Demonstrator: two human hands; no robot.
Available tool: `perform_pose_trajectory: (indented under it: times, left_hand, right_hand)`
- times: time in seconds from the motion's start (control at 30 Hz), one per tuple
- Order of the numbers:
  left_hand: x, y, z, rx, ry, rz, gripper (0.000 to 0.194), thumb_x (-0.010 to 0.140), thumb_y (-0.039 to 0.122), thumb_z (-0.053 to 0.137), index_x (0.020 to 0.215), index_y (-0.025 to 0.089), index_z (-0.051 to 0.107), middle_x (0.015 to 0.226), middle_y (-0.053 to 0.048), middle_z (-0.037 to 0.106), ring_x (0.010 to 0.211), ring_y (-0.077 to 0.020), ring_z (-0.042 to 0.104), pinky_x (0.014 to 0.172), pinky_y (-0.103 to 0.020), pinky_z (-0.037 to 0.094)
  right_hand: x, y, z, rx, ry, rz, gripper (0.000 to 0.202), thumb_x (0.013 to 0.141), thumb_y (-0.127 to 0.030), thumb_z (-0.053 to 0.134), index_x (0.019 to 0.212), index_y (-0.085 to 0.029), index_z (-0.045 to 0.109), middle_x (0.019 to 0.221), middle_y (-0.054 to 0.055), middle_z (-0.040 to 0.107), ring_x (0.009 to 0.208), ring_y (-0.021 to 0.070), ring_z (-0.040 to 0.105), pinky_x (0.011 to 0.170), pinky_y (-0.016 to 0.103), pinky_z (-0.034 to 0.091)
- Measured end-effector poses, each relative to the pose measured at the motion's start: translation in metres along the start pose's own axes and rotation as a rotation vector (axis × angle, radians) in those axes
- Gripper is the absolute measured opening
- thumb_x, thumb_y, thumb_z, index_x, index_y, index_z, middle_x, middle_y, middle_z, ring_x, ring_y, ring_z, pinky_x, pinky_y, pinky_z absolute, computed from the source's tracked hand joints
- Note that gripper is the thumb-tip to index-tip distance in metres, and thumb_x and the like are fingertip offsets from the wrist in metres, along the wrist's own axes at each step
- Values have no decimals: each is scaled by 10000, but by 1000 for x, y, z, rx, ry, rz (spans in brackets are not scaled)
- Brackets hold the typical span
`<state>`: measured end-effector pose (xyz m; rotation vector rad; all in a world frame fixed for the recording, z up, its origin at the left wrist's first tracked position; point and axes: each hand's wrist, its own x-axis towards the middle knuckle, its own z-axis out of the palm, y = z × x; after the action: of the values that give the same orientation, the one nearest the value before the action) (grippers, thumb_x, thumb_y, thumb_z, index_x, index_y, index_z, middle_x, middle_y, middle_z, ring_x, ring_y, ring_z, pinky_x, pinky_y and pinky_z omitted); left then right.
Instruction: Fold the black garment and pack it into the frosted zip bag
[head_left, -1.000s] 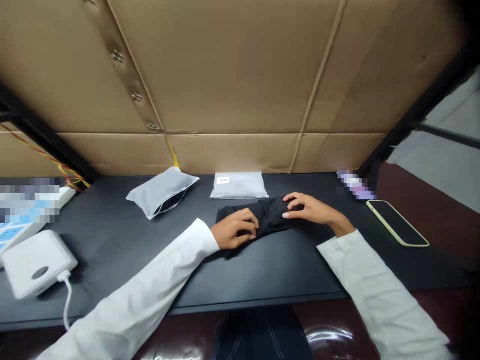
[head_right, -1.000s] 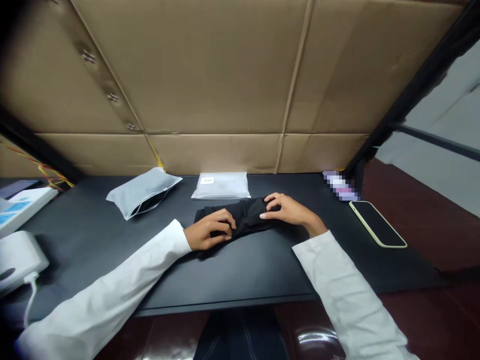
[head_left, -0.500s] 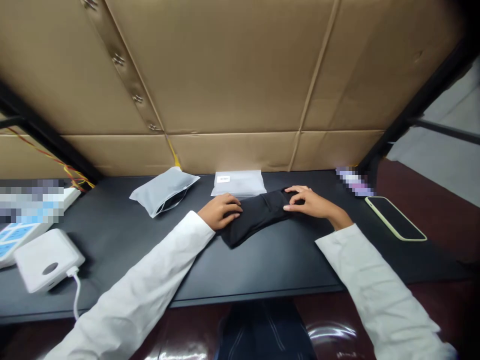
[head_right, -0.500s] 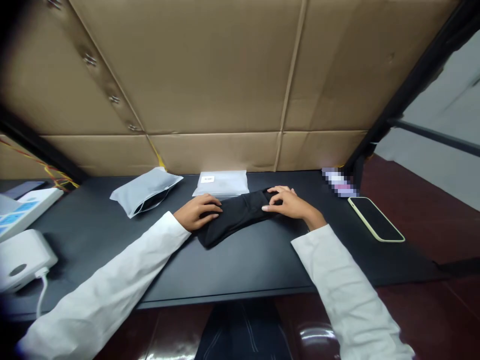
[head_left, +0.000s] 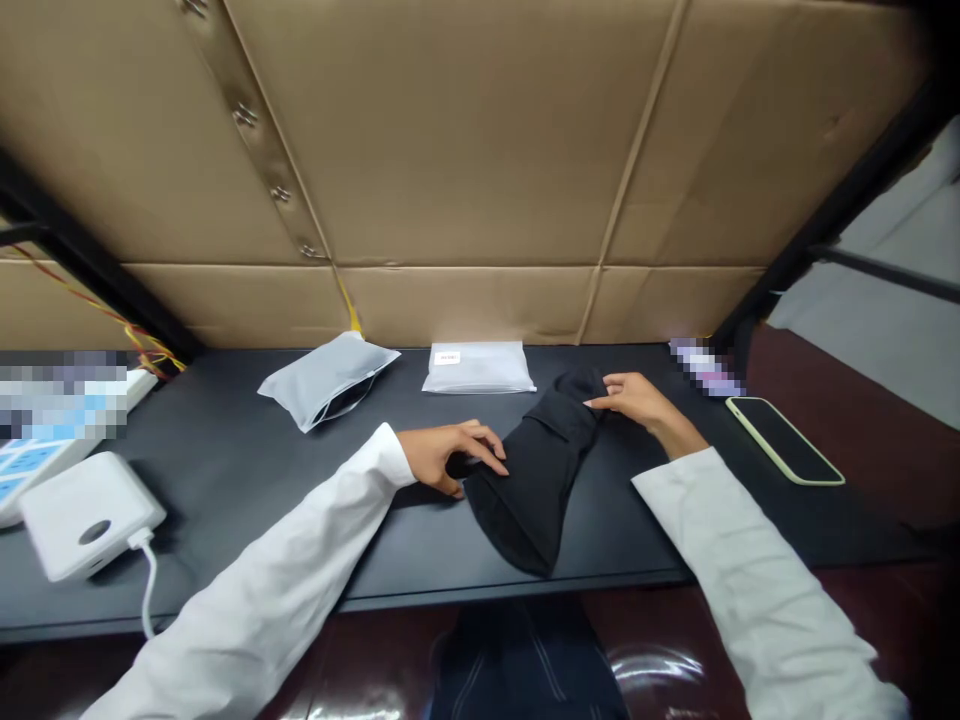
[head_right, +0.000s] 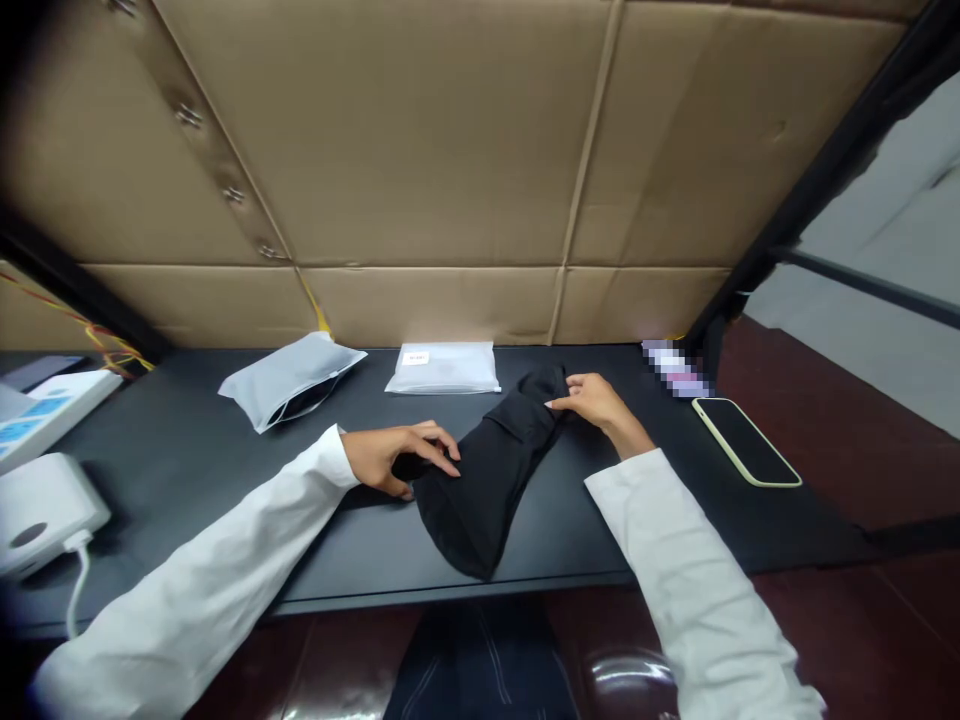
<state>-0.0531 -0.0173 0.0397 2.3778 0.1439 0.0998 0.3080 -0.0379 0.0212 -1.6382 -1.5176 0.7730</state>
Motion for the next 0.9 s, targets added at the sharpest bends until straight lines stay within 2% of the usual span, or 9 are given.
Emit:
perform_pose_trajectory:
  times: [0.1, 0.2, 0.27, 0.33, 0.43, 0.53, 0.7, 0.8, 0.9]
  left_hand:
    - [1, 4, 0, -1, 17, -8, 720, 632, 122, 752, 1305, 331, 602, 1267, -62, 559, 1124, -254, 494, 955, -369, 463]
    - [1, 5, 0, -43, -3, -39, 692, 659, 89, 713, 1302, 323, 606, 1290, -65, 556, 1125, -247, 510, 729, -238, 494]
    - [2, 5, 0, -56, 3, -40, 619, 696, 95, 699, 1271, 315, 633, 1287, -67, 569, 1112, -237, 533, 650, -205, 476]
    - [2, 3, 1, -41, 30, -27, 511, 733, 120, 695, 1211, 300, 675, 1253, -71, 595, 1084, -227, 559, 670, -215, 487]
    - [2, 3, 3, 22, 62, 1, 406, 750, 136, 694, 1130, 277, 715, 1197, -71, 626, 1049, -221, 579, 848, -299, 506]
    - [3, 6, 5, 67, 90, 33, 474, 706, 91, 678, 1143, 272, 706, 1183, -64, 619, 1050, -225, 577, 995, -375, 458]
    - [2, 11, 7, 104, 62, 28, 579, 688, 12, 605, 1203, 266, 678, 1179, -67, 582, 1049, -212, 555, 964, -323, 479]
    - [4, 11, 10, 107, 66, 13, 540, 719, 22, 616, 1191, 275, 684, 1150, -57, 579, 1036, -195, 555, 960, -299, 473]
    - [8, 12, 17, 132, 99, -3, 497, 744, 83, 646, 1204, 268, 678, 1121, -61, 566, 1024, -194, 550, 949, -291, 469]
  right_hand:
    - [-3, -13, 9, 261, -20, -55, 387, 557, -388, 841, 864, -177, 735, 859, 42, 743, 809, 233, 689, 772, 354, 536]
    - [-7, -25, 20, 332, -23, -162, 344, 599, -327, 823, 909, -197, 751, 1019, 52, 748, 996, 252, 681, 955, 401, 499]
    - [-11, -31, 28, 365, -76, -236, 309, 610, -280, 814, 904, -205, 762, 1124, 63, 730, 1112, 265, 649, 1049, 432, 448]
    - [-14, -34, 35, 400, -124, -281, 266, 612, -232, 801, 876, -216, 769, 1160, 65, 722, 1159, 269, 632, 1085, 455, 422]
    - [-19, -35, 42, 414, -171, -320, 271, 651, -155, 726, 904, -239, 773, 1169, 48, 720, 1173, 259, 631, 1093, 467, 426]
    - [-23, -33, 45, 287, -184, -417, 408, 700, -85, 593, 1022, -271, 762, 1218, 18, 698, 1208, 239, 613, 1114, 463, 415]
    - [-24, -30, 43, 52, -327, -547, 555, 720, -36, 433, 1083, -317, 744, 1307, -33, 639, 1269, 203, 567, 1144, 442, 386]
    - [-25, -32, 41, 1, -394, -570, 469, 777, -83, 478, 1099, -307, 735, 1344, -12, 616, 1291, 212, 546, 1143, 444, 377]
    - [-31, -38, 46, -102, -309, -580, 316, 795, -237, 659, 1104, -276, 709, 1348, 38, 613, 1267, 251, 556, 1101, 454, 409]
